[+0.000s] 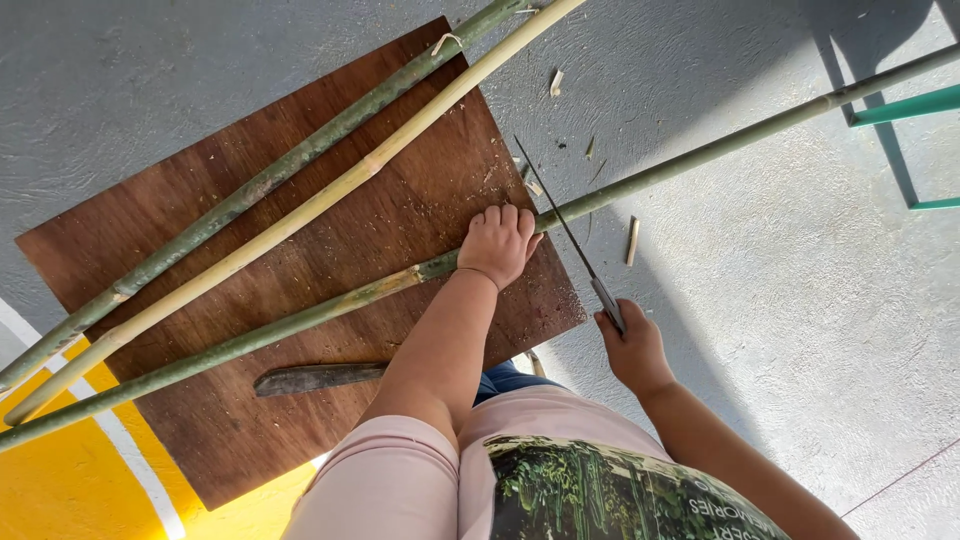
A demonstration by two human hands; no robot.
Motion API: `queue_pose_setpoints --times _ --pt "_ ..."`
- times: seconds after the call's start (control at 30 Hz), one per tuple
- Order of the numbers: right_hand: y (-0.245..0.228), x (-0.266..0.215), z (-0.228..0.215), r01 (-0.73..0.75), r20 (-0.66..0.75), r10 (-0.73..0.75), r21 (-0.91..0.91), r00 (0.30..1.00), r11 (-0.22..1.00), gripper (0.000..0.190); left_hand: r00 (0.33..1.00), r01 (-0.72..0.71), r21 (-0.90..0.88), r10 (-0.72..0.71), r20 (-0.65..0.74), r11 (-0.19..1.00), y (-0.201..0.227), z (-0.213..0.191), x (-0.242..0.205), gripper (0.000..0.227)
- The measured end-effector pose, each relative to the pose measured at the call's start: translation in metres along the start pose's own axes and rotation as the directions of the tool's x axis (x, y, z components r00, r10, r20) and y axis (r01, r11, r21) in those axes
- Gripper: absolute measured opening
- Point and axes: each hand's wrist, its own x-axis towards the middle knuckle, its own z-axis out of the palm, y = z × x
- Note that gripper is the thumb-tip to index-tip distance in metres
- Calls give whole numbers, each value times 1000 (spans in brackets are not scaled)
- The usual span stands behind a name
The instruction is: Cutting and smoothing bamboo poles using a handsaw and a knife.
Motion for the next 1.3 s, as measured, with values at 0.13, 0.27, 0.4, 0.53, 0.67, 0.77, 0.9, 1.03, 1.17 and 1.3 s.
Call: queue_pose_setpoints --times 0.13,0.27,0.4,0.53,0.67,0.77,0.9,1.03,1.17,1.3 --pt "31 -28 -4 49 -26 -48 54 999 997 25 999 7 -3 -7 34 1000 -5 -4 5 41" --pt "-8 5 0 14 -24 -14 -7 1000 1000 28 999 -5 2 5 -36 1000 -3 -5 -2 40" --pt "-33 49 22 10 12 -10 -12 1000 1000 30 986 142 -104 -150 -76 984 -5 -2 -1 38" --pt "-36 58 25 80 -30 -79 3 996 997 30 890 354 -224 -401 -216 908 0 7 7 37" --pt "-30 22 14 11 8 -11 0 1000 1000 30 861 370 -177 -409 -304 912 -1 7 8 35" --pt "-1 -24 11 -33 14 33 -2 999 999 27 869 406 -201 -445 -219 892 -1 9 13 35" --pt "9 -48 18 75 -134 -69 42 989 996 24 880 432 -191 -459 -126 881 -4 2 16 34" --pt "-16 -31 4 82 -316 -56 70 947 994 24 900 416 -175 -432 -59 892 -6 -7 17 37" --pt "-12 -24 -2 14 -209 -4 45 978 999 25 918 359 -170 -380 -114 918 -2 -7 14 39" --pt "-3 -32 7 -27 -113 29 20 993 999 25 926 333 -157 -354 -131 930 -2 -6 12 38"
